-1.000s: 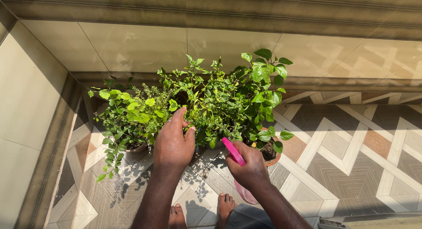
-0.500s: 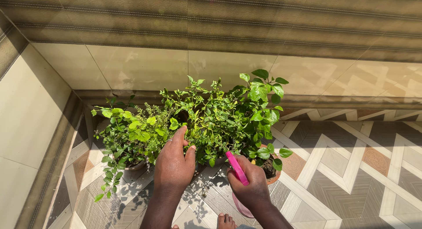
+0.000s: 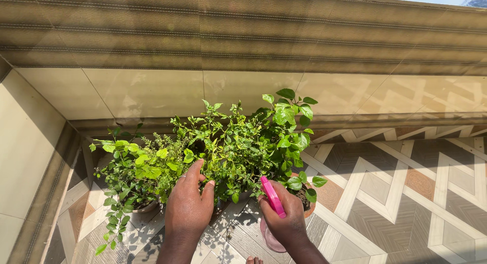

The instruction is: The person sprays potted plants with a spray bottle while touching their leaves and stems by hand.

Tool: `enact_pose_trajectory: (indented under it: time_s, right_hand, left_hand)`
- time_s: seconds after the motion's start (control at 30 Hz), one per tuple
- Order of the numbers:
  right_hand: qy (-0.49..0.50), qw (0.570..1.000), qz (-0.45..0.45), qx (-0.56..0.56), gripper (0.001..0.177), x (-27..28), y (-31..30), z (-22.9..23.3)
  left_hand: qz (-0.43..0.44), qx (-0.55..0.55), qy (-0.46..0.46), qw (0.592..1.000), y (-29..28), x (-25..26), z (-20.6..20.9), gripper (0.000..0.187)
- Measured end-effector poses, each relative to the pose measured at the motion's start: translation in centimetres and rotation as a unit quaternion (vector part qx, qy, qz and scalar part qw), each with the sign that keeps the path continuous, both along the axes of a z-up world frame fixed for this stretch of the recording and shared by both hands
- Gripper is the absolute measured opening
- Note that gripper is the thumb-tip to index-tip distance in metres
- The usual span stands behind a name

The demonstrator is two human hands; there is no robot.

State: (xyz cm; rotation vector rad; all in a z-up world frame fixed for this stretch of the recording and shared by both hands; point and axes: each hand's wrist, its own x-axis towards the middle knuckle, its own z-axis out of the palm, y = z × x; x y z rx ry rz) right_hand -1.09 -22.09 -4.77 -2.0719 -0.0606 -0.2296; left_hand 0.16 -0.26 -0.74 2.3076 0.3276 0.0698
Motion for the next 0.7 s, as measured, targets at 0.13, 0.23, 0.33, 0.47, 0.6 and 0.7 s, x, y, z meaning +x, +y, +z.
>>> enact_pose_trajectory:
  time_s: [0.13,0.23,0.33,0.47,0.6,0.7]
  right_hand:
    - [-0.035,0.999,0.006,-0.016,0.031,-0.2,0.4,0.2]
    - [-0.009,1.000,0.016,-0.010,0.031,-0.5,0.7,0.7]
    - [0.026,0.999,0.022,-0.006,0.030,-0.6,1.0,1.1]
    - [0.014,0.999,0.022,-0.024,0.029,-0.7,1.1,1.5]
    - [0.019,1.000,0.011,-0.019,0.029,-0.6,1.2,1.5]
    - [0.024,0.999,0.010,-0.022,0.030,-0.6,1.2,1.5]
  left_hand:
    - [0.000,-0.003,-0.021,1.000,0.1,-0.1,-0.3,0.058]
    - [-0.003,-0.013,-0.037,0.999,0.4,-0.1,-0.1,0.057]
    - [-0.002,-0.017,-0.038,0.999,0.4,-0.1,0.2,0.056]
    - [0.004,-0.021,-0.054,0.998,0.3,-0.2,0.4,0.053]
    - [-0.001,-0.009,-0.065,0.998,0.5,-0.2,0.2,0.049]
    - [-0.003,0.000,-0.078,0.997,0.7,-0.2,0.0,0.045]
